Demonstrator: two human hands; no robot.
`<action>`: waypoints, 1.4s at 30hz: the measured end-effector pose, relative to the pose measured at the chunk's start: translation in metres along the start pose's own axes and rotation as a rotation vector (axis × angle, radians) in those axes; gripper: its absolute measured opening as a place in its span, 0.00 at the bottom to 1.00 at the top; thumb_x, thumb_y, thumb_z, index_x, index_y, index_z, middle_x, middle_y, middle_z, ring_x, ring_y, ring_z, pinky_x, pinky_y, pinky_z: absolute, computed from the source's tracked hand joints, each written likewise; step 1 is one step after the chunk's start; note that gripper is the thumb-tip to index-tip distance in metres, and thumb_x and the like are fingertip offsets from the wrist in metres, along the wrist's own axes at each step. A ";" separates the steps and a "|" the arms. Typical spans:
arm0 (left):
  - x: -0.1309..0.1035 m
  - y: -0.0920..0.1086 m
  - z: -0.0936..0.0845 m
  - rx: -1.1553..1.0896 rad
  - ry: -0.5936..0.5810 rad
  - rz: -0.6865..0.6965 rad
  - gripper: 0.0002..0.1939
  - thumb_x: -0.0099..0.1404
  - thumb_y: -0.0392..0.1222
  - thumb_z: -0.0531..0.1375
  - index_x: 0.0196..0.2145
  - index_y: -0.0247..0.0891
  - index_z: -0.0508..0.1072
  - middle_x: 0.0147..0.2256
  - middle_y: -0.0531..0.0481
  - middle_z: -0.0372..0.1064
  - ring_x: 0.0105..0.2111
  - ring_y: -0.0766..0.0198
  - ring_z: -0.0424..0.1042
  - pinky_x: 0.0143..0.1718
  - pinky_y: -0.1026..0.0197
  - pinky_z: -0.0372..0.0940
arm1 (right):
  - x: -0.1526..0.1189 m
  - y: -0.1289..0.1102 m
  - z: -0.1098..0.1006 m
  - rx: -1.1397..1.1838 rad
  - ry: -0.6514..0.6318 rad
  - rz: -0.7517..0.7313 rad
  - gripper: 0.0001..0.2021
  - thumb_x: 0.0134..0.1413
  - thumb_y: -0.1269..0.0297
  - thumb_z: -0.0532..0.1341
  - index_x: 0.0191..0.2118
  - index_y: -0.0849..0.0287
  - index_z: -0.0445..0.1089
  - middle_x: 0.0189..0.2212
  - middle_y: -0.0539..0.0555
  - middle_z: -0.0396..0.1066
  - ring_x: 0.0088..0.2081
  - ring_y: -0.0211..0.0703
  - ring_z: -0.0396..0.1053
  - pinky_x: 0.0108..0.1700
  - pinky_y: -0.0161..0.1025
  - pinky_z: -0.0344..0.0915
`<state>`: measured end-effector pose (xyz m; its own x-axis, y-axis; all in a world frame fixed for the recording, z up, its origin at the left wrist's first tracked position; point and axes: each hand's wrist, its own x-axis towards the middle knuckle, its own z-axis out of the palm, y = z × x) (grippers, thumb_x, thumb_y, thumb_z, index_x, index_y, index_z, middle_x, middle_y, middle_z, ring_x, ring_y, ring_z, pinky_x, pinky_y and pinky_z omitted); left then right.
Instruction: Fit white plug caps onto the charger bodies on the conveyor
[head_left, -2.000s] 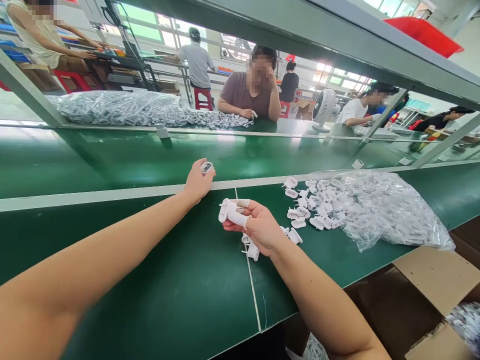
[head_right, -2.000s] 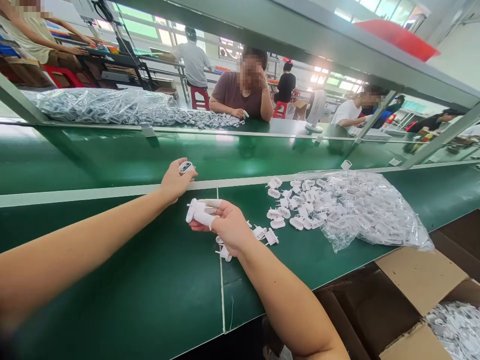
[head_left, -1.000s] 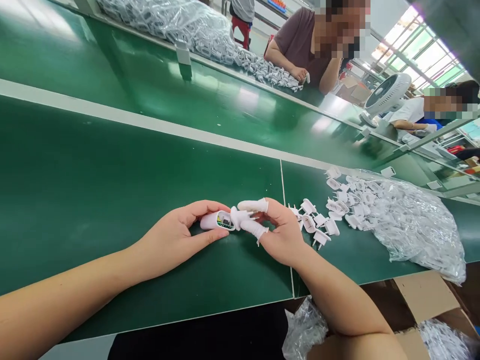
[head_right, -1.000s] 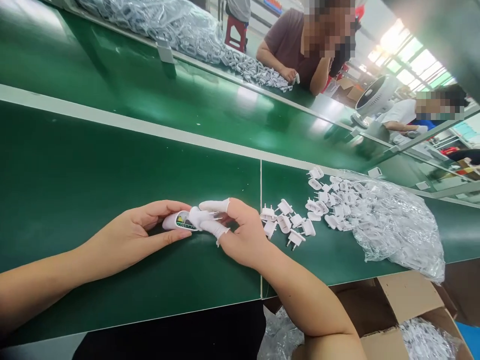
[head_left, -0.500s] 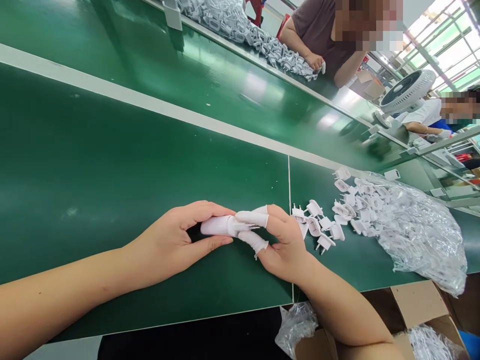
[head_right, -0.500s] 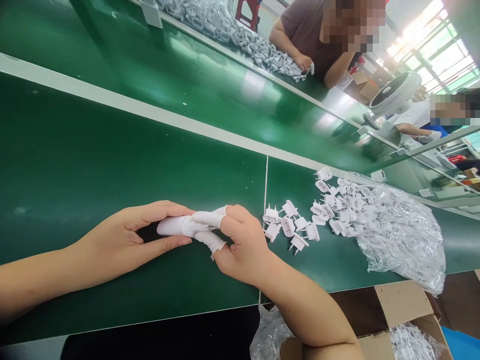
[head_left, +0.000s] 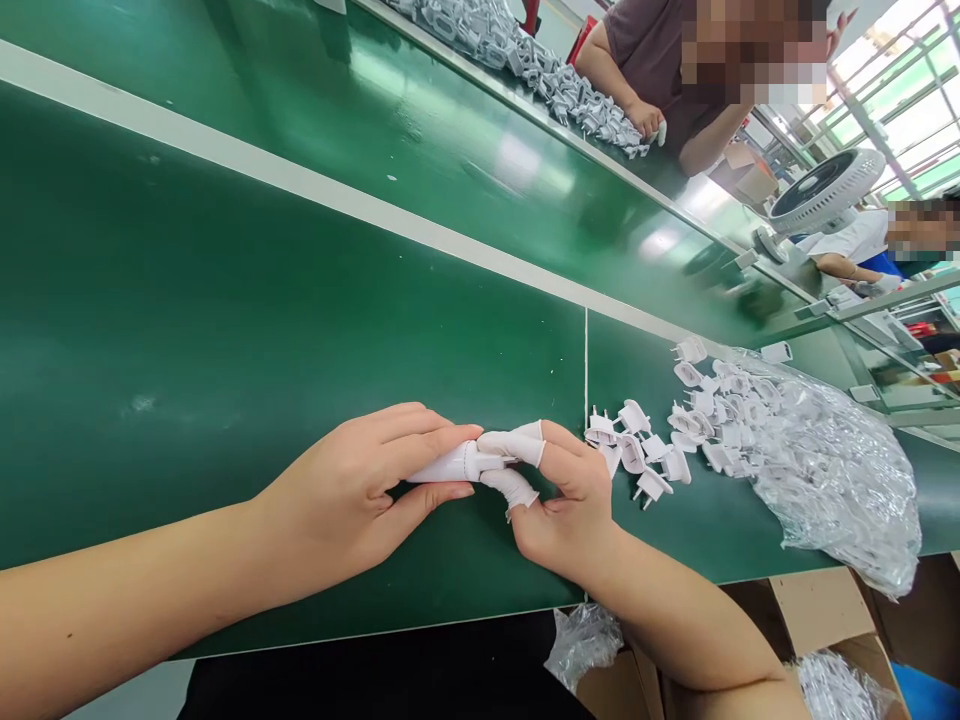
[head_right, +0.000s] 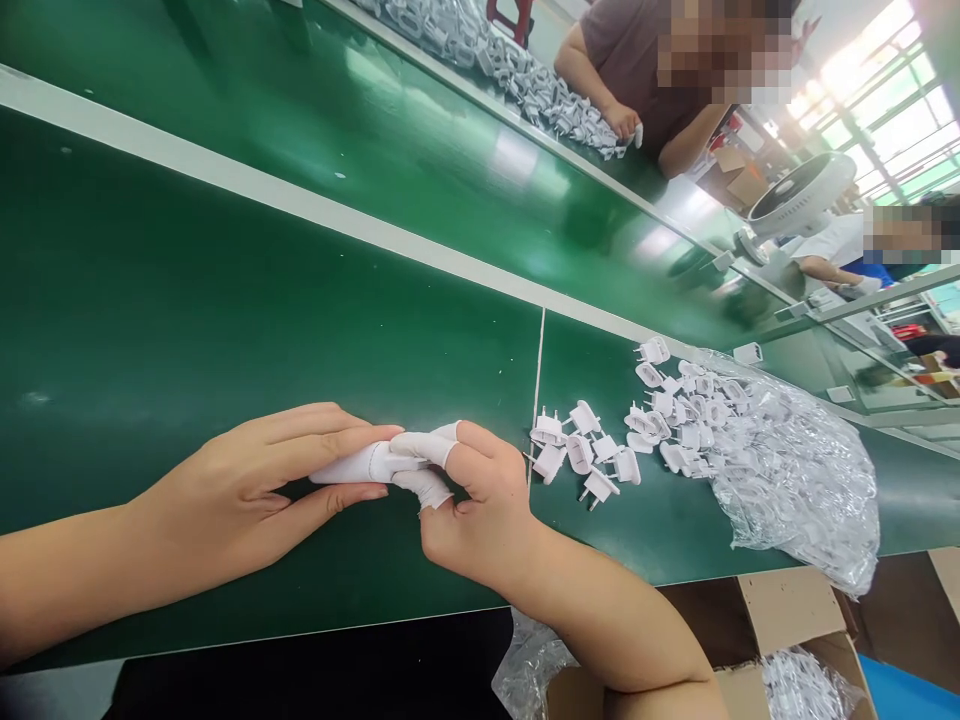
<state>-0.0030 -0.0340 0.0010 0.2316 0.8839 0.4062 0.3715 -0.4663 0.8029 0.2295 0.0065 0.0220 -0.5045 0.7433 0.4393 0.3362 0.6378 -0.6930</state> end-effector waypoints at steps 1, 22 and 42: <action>0.000 0.000 0.001 0.023 0.008 0.034 0.14 0.79 0.42 0.65 0.59 0.50 0.84 0.40 0.48 0.86 0.34 0.54 0.80 0.36 0.55 0.75 | 0.000 0.000 0.002 -0.015 0.005 0.000 0.15 0.66 0.74 0.65 0.50 0.50 0.83 0.33 0.53 0.79 0.31 0.43 0.77 0.32 0.42 0.76; -0.005 0.002 -0.001 -0.143 -0.053 -0.137 0.13 0.78 0.49 0.64 0.55 0.53 0.86 0.35 0.50 0.81 0.31 0.57 0.76 0.28 0.60 0.70 | 0.013 0.005 -0.006 0.390 -0.151 0.372 0.09 0.58 0.57 0.78 0.44 0.49 0.88 0.34 0.53 0.82 0.33 0.43 0.77 0.37 0.42 0.79; -0.010 0.010 0.004 -0.033 0.019 0.015 0.16 0.80 0.35 0.62 0.61 0.44 0.79 0.38 0.51 0.81 0.32 0.60 0.74 0.35 0.59 0.68 | 0.011 -0.004 0.002 0.437 -0.024 0.409 0.11 0.49 0.70 0.79 0.38 0.47 0.90 0.28 0.49 0.83 0.28 0.39 0.76 0.30 0.36 0.74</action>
<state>0.0025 -0.0478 0.0031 0.2194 0.8777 0.4260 0.3384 -0.4780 0.8106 0.2212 0.0115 0.0282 -0.4222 0.9032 0.0776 0.1515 0.1547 -0.9763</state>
